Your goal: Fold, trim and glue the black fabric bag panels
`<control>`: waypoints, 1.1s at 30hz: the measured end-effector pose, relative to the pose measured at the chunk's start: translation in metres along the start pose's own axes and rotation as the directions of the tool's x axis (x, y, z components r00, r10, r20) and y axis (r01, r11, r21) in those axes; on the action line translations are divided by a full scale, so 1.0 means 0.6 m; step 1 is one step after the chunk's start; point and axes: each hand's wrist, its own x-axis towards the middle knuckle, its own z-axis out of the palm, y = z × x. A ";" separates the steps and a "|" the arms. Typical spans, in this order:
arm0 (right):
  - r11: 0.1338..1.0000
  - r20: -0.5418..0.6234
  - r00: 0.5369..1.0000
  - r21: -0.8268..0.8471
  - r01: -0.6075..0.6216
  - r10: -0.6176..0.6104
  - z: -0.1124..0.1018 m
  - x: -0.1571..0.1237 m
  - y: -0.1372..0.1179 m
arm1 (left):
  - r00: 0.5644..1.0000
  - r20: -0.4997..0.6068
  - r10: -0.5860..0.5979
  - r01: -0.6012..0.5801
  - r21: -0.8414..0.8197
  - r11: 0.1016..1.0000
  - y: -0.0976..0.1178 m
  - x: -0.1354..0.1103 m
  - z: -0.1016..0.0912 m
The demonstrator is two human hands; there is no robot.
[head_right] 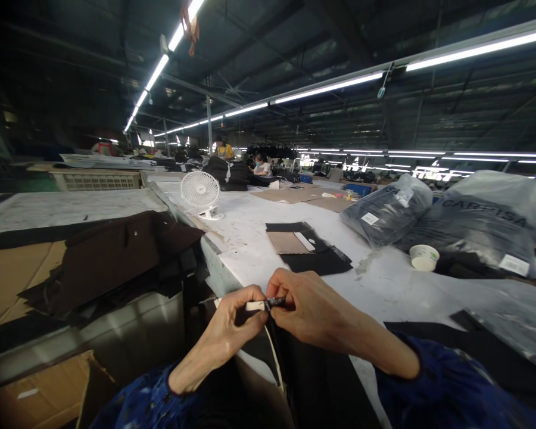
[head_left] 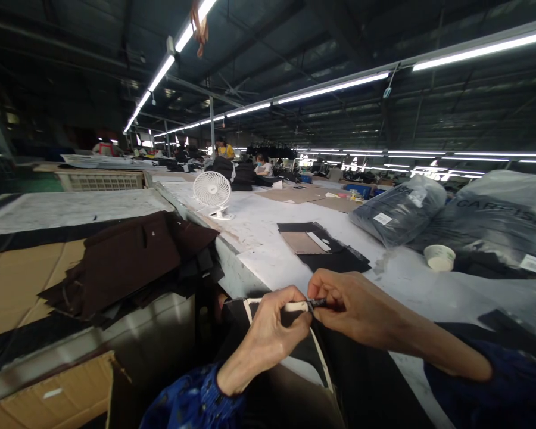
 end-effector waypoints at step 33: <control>0.998 0.067 0.998 -0.065 -0.014 0.018 -0.008 -0.003 -0.002 | 0.998 -0.059 -0.013 0.014 0.019 1.000 -0.023 0.002 0.017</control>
